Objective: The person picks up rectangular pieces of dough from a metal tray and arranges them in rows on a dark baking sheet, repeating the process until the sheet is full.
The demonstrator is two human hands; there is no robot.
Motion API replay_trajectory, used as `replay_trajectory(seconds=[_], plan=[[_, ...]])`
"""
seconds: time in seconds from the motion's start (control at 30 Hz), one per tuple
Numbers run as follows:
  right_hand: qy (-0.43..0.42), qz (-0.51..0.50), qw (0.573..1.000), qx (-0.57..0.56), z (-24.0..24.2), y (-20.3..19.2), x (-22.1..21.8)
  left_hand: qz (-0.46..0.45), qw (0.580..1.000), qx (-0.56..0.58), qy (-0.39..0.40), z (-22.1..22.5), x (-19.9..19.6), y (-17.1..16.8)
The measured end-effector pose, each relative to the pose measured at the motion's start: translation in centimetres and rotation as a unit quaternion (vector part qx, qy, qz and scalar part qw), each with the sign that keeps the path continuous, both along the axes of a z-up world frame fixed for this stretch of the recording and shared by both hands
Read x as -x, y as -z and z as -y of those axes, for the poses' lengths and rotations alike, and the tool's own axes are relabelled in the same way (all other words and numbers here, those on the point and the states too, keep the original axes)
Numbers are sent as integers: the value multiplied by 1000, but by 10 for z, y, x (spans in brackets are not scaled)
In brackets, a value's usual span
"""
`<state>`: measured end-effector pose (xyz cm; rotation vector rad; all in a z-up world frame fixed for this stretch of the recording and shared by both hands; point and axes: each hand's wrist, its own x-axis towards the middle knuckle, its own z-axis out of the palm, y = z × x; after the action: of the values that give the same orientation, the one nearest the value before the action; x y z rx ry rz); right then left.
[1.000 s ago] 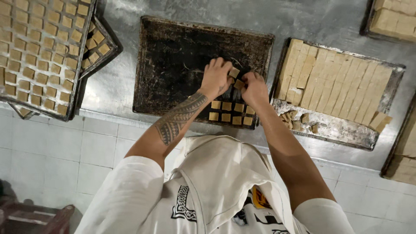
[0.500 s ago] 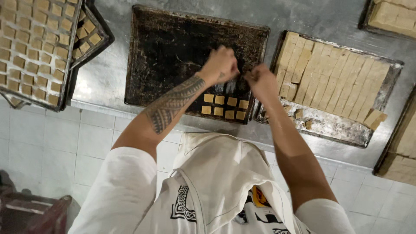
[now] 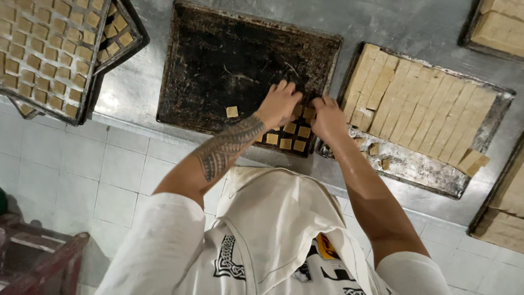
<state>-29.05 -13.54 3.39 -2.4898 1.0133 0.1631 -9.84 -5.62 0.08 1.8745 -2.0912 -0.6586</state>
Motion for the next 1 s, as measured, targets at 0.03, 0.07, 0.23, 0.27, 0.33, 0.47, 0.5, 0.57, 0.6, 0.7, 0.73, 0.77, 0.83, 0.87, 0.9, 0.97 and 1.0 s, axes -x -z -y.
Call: replay_trajectory(seconds=[0.03, 0.07, 0.23, 0.27, 0.33, 0.47, 0.5, 0.57, 0.6, 0.7, 0.73, 0.77, 0.83, 0.87, 0.9, 0.97, 1.0], plan=[[-6, -18, 1000, -11, 0, -1, -1, 14, 1000, -6, 2, -2, 2, -6], [-14, -39, 999, -25, -2, -3, -2, 27, 1000, -3, 0, -6, 5, -11], [20, -18, 998, -58, 0, -20, -8, -6, 995, -84, -53, -9, -7, -26], [27, -21, 997, -64, 1, -24, -10, -30, 992, -81, -95, -13, -16, -29], [39, -42, 994, -95, 6, -26, -23, -76, 979, -72, -176, -30, -47, -34], [-33, 38, 996, -79, 10, -17, -61, -33, 965, 10, -260, -93, -104, -34], [-55, 45, 996, -62, 10, -12, -72, -35, 965, 11, -261, -107, -111, -30], [-105, 57, 992, -33, 8, -1, -92, -39, 962, 10, -271, -133, -118, -18], [-101, 54, 993, -26, 8, 4, -98, -30, 963, 21, -268, -140, -118, -10], [-86, 30, 996, -25, 4, 18, -116, -11, 965, 44, -259, -148, -120, 13], [-79, 10, 996, -37, 4, 20, -117, -11, 965, 42, -257, -147, -119, 19], [-73, -10, 996, -50, 3, 22, -118, -10, 966, 41, -255, -146, -119, 24], [-74, 10, 996, -40, 2, 23, -118, 4, 970, 30, -243, -140, -120, 29], [-73, 21, 996, -36, 0, 22, -117, 12, 972, 24, -235, -138, -121, 29], [-49, 14, 996, -68, -1, 20, -116, -19, 972, 0, -234, -137, -121, 28], [6, 2, 991, -132, -4, 14, -114, -79, 970, -46, -223, -131, -124, 22], [21, 7, 989, -144, -6, 11, -111, -98, 967, -71, -222, -128, -125, 18]])
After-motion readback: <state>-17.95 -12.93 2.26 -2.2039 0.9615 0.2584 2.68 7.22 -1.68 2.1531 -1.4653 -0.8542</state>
